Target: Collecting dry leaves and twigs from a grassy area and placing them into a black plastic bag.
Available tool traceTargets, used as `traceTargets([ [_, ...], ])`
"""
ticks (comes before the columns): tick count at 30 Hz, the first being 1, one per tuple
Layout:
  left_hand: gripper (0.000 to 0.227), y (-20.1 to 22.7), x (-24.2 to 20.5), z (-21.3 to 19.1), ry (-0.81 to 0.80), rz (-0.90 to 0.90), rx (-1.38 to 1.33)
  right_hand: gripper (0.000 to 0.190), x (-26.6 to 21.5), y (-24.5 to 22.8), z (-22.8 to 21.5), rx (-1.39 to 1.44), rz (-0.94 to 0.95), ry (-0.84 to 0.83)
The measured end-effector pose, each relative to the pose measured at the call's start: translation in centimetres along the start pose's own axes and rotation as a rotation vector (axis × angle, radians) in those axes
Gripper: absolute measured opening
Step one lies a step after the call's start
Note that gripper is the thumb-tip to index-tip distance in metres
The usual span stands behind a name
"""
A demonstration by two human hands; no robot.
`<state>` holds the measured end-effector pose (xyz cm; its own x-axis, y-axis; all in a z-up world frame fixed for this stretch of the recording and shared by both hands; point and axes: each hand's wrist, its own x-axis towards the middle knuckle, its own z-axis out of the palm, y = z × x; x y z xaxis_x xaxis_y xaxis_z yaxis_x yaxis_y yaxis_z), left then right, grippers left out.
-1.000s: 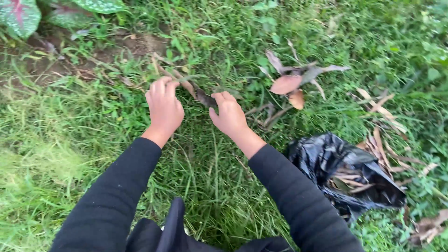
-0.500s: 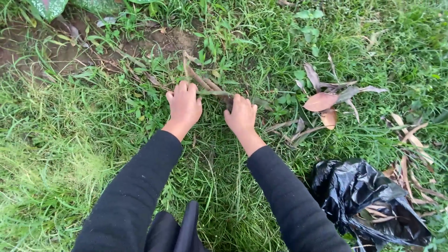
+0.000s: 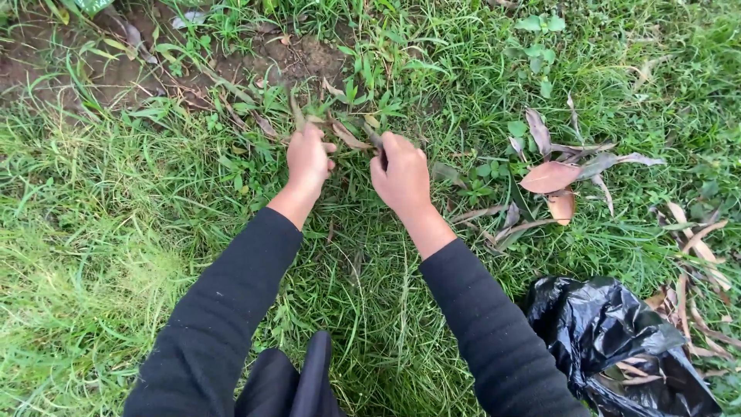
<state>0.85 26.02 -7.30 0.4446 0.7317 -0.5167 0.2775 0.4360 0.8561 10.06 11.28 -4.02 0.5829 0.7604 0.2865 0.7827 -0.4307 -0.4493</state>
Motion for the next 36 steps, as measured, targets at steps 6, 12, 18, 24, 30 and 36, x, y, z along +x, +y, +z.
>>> traceTargets([
  [6,0.071,4.0,-1.8,-0.1,-0.095,-0.176,0.069,0.007,-2.1,-1.1,-1.1,-0.033,-0.038,0.079],
  [12,0.057,0.6,2.5,2.3,-0.069,0.063,0.427,0.008,-0.9,-0.5,0.9,-0.017,0.143,0.072],
  [18,0.028,-2.3,2.3,3.2,0.092,0.010,0.290,0.011,0.3,-2.3,-1.1,0.127,0.205,0.109],
  [24,0.035,5.5,-11.6,5.9,-0.009,0.161,0.182,0.010,-1.0,-3.6,-2.2,0.449,0.303,0.094],
  [30,0.035,4.0,-14.5,8.6,-0.127,0.210,0.194,0.006,-5.0,-3.4,-4.8,0.786,0.495,0.235],
  [36,0.037,1.3,-19.7,10.8,-0.264,0.264,0.208,0.007,-9.1,-3.2,-10.6,0.785,0.477,0.259],
])
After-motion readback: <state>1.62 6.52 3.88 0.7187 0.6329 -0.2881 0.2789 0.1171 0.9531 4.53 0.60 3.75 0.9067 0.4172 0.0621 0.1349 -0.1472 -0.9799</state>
